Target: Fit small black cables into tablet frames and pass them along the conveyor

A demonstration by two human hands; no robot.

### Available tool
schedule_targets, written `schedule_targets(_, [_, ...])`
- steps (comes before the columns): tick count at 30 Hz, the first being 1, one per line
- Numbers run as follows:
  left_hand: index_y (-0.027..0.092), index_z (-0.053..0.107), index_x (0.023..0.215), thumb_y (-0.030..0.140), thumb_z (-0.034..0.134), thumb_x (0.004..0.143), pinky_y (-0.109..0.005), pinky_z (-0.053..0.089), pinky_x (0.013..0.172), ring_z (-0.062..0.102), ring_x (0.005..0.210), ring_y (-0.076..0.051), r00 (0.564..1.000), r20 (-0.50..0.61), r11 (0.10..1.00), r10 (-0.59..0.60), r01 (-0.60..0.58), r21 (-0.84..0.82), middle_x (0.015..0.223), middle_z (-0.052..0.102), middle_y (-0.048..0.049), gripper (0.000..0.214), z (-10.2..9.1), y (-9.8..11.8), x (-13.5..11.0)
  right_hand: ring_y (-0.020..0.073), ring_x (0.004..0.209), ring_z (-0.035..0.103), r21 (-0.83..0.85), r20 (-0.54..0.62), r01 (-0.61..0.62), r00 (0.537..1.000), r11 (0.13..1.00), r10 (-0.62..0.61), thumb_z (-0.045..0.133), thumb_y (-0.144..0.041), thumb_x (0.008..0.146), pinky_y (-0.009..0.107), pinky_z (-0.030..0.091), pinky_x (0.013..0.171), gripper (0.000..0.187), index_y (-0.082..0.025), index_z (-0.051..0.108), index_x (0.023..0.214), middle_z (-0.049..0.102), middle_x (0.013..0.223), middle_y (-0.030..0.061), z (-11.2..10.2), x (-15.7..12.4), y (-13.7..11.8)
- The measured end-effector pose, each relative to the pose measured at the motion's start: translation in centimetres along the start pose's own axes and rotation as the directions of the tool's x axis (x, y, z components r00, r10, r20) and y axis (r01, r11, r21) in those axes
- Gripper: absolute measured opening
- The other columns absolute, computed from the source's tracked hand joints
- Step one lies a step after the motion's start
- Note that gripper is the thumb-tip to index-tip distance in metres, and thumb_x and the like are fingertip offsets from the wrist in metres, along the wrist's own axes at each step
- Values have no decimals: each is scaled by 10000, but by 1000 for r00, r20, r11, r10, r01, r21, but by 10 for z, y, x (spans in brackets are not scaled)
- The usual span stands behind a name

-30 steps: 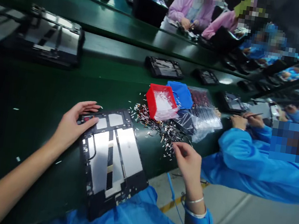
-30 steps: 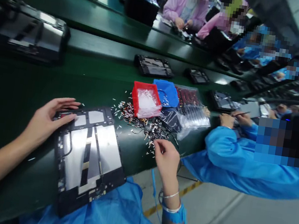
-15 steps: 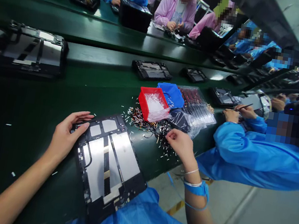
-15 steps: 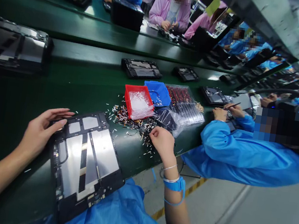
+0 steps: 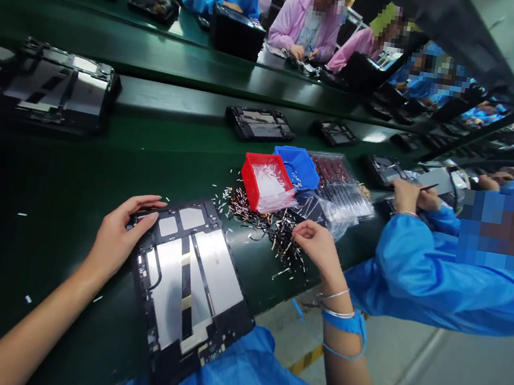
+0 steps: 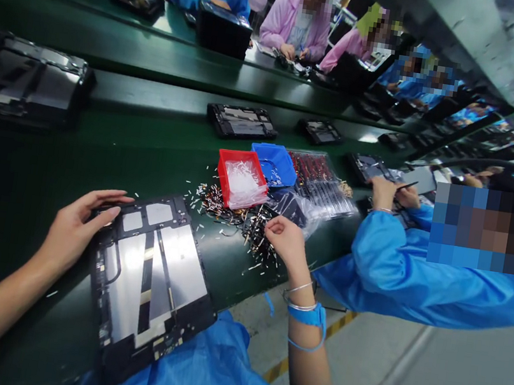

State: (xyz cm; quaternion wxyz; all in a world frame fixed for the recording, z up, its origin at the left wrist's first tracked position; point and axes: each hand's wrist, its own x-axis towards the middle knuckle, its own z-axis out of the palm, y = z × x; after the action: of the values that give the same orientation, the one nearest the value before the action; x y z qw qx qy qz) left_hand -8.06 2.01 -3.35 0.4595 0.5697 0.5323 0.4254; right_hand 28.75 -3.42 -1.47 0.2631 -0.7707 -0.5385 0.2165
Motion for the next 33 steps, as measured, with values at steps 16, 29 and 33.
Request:
schedule_targets(16, [246, 646, 1081, 422, 574, 821, -410, 431, 971, 592, 1055, -266, 981, -62, 969, 183, -169, 181, 1168, 648, -54, 322, 7, 37, -4, 139, 596, 530, 142, -340, 130, 938, 981, -75, 610, -304, 689, 298, 434, 620, 359, -141, 674, 1003, 668, 714, 31, -17, -1, -24])
schedule_targets(29, [185, 624, 1101, 173, 513, 819, -372, 494, 826, 612, 983, -222, 902, 323, 958, 286, -274, -83, 1118, 664, -97, 303, 92, 30, -4, 142, 509, 556, 339, -341, 187, 938, 922, -65, 703, -387, 588, 249, 375, 443, 260, -186, 674, 751, 640, 599, 9, -14, 21, -19])
schedule_targets(33, [189, 629, 1091, 164, 515, 828, -356, 497, 809, 610, 878, -189, 909, 325, 964, 263, -237, -117, 1099, 666, -83, 288, 88, 30, -4, 144, 565, 567, 398, -449, 213, 894, 893, -13, 726, -376, 593, 246, 378, 454, 238, -193, 651, 725, 652, 654, 17, -11, 18, -25])
